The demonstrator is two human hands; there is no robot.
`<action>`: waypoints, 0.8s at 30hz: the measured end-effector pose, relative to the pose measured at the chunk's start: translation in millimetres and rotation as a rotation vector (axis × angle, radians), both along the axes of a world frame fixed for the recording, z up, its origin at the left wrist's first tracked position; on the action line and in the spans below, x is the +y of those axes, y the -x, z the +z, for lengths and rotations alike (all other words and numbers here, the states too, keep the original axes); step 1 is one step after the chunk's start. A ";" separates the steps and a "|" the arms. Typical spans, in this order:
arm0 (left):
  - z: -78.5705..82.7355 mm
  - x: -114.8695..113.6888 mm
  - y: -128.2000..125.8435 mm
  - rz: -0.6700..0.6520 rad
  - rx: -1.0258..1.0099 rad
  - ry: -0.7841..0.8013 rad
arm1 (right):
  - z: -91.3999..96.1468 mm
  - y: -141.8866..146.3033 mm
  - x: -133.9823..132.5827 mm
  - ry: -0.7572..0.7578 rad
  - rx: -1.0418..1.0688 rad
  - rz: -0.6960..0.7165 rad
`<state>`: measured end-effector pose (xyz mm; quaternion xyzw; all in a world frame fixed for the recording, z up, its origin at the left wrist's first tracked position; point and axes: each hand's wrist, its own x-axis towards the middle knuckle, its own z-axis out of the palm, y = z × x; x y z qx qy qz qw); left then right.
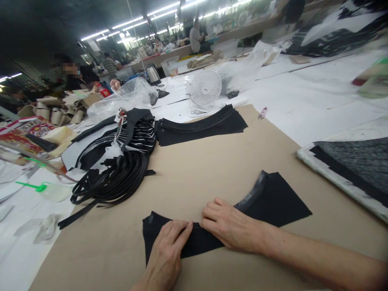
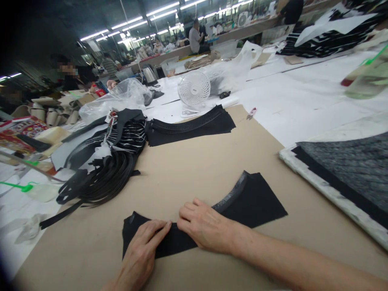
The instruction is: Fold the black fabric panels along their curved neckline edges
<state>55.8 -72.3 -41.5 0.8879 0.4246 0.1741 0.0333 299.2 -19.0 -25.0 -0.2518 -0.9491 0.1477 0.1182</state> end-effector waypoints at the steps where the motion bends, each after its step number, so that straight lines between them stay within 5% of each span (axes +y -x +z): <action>1: 1.2 0.4 -1.2 -0.017 -0.005 0.021 | -0.4 -0.6 -0.3 -0.005 0.005 0.005; 6: 7.1 1.4 -6.7 -0.035 0.071 0.042 | -3.3 -3.2 -2.4 -0.062 0.012 0.035; 13: -2.5 -9.0 -5.4 -0.045 0.150 -0.136 | -4.3 -4.0 -6.2 -0.124 0.021 0.066; 24: 21.7 4.6 -15.6 0.027 -0.039 0.017 | 18.1 -21.9 8.2 0.108 -0.033 -0.123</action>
